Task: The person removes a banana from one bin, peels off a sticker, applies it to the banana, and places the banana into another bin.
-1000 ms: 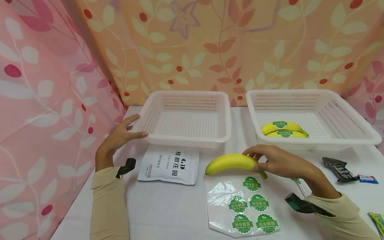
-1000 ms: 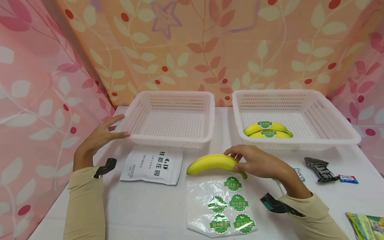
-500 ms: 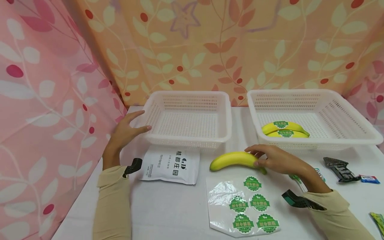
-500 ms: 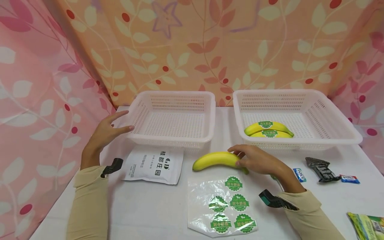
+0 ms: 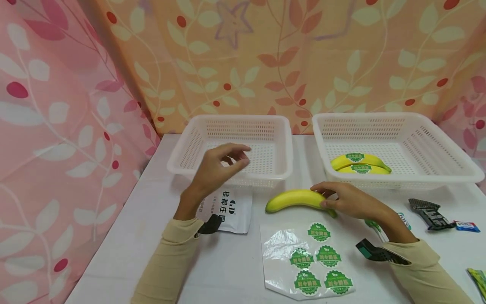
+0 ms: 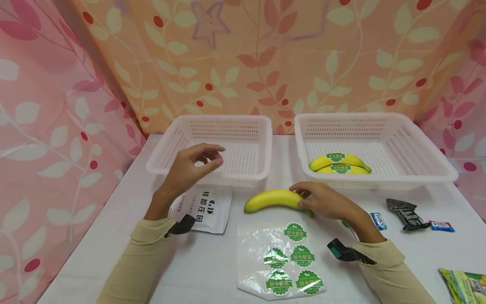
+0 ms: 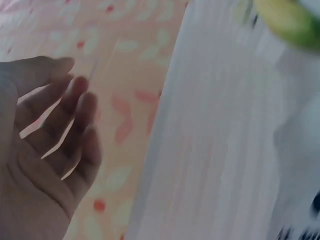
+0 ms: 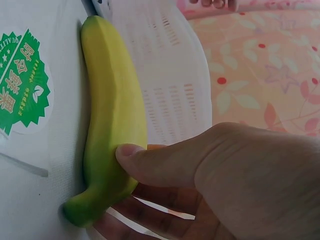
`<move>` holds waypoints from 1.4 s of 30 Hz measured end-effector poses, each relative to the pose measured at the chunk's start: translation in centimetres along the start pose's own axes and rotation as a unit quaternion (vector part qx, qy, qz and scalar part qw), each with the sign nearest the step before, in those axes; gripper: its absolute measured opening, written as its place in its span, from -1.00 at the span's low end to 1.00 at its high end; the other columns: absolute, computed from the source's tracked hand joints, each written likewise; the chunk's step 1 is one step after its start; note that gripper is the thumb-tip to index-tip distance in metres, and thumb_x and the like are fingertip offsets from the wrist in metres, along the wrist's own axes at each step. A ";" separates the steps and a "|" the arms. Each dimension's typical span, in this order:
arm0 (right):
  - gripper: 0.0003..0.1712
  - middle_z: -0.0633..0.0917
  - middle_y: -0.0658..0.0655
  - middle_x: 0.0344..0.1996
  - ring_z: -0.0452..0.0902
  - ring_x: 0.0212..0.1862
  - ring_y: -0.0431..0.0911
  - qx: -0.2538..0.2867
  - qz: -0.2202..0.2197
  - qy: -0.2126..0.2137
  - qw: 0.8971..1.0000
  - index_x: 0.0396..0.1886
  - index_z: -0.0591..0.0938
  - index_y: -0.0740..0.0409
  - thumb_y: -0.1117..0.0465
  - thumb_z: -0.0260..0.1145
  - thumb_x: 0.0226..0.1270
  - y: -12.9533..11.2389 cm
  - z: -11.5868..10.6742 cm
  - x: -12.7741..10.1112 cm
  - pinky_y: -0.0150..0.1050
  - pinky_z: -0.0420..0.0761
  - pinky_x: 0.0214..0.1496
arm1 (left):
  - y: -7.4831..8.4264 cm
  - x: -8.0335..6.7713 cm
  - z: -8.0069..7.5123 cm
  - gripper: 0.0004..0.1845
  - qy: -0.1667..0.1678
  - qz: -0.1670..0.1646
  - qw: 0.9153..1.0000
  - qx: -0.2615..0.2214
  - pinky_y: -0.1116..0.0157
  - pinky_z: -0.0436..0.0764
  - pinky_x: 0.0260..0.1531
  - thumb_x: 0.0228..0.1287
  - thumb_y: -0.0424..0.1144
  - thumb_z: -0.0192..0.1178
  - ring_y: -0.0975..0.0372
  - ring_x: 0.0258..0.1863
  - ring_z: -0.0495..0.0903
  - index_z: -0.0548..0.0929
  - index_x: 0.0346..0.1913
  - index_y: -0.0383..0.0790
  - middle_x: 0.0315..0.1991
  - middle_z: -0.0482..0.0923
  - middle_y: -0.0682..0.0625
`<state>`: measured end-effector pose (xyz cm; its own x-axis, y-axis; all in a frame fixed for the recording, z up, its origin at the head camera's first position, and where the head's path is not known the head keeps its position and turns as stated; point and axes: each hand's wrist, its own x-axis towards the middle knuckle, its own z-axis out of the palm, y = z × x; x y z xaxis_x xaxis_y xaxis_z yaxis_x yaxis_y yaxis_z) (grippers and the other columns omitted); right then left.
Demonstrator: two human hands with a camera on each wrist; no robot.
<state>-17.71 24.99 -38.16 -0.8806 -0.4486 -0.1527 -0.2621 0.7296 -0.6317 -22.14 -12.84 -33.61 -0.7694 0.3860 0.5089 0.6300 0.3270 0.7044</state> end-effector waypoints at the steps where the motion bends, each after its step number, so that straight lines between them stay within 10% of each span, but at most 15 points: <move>1: -0.46 0.71 0.17 0.19 0.64 0.19 0.10 0.000 0.001 0.001 1.000 0.42 0.58 0.19 0.22 0.40 0.50 0.0 0.0 0.0 0.15 0.66 0.23 | 0.5 0.0 1.0 -0.73 -0.036 0.000 0.999 -0.008 0.26 0.70 -0.10 0.41 -0.29 0.41 0.25 -0.13 0.70 0.78 0.11 -0.21 -0.12 0.78 0.02; 8: -0.47 0.71 0.19 0.20 0.65 0.18 0.10 -0.005 -0.004 0.004 1.000 0.40 0.59 0.19 0.23 0.40 0.50 0.1 0.0 0.1 0.18 0.65 0.24 | 2.3 -0.9 7.5 -0.71 -0.255 -0.029 0.964 -0.063 0.38 0.69 0.04 0.44 -0.25 0.40 0.34 -0.03 0.71 0.75 0.14 -0.26 0.02 0.78 -0.05; 14: -0.47 0.72 0.19 0.18 0.65 0.16 0.09 -0.004 -0.007 0.004 1.000 0.40 0.59 0.20 0.23 0.40 0.50 0.2 0.0 0.1 0.17 0.66 0.22 | 2.2 -1.9 11.0 -0.54 -0.351 -0.040 0.934 -0.043 0.47 0.62 0.11 0.38 -0.17 0.47 0.26 0.14 0.70 0.69 0.26 -0.25 0.20 0.70 -0.05; 25: -0.47 0.73 0.18 0.17 0.66 0.14 0.08 -0.001 -0.009 0.004 1.000 0.40 0.59 0.21 0.21 0.41 0.50 0.3 -0.1 0.0 0.10 0.69 0.17 | 2.2 -3.5 14.4 -0.46 -0.383 -0.014 0.916 0.116 0.58 0.45 0.16 0.25 -0.15 0.57 0.43 0.08 0.50 0.67 0.26 -0.13 0.14 0.61 0.12; 33: -0.47 0.73 0.19 0.16 0.67 0.15 0.08 0.001 -0.009 0.004 1.000 0.40 0.59 0.23 0.25 0.40 0.49 0.2 -0.1 0.0 0.09 0.69 0.15 | 2.4 -3.8 14.7 -0.36 -0.369 -0.065 0.922 0.094 0.59 0.51 -0.02 0.18 -0.23 0.61 0.49 -0.06 0.53 0.63 0.33 -0.10 0.05 0.57 0.14; 42: -0.45 0.71 0.25 0.23 0.65 0.22 0.19 -0.019 -0.031 0.027 0.999 0.38 0.60 0.26 0.22 0.44 0.46 -0.5 -0.4 -0.7 0.15 0.70 0.14 | 2.2 -3.5 14.6 -0.36 -0.387 -0.043 0.920 0.053 0.58 0.51 0.06 0.21 -0.45 0.50 0.49 -0.01 0.57 0.61 0.38 -0.21 0.04 0.67 0.10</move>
<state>-17.16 25.16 -37.45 -0.8825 -0.4649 -0.0720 -0.3304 0.7215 -0.6085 -16.52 -0.85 -41.05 -0.5377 0.8393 -0.0806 0.6082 0.4523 0.6523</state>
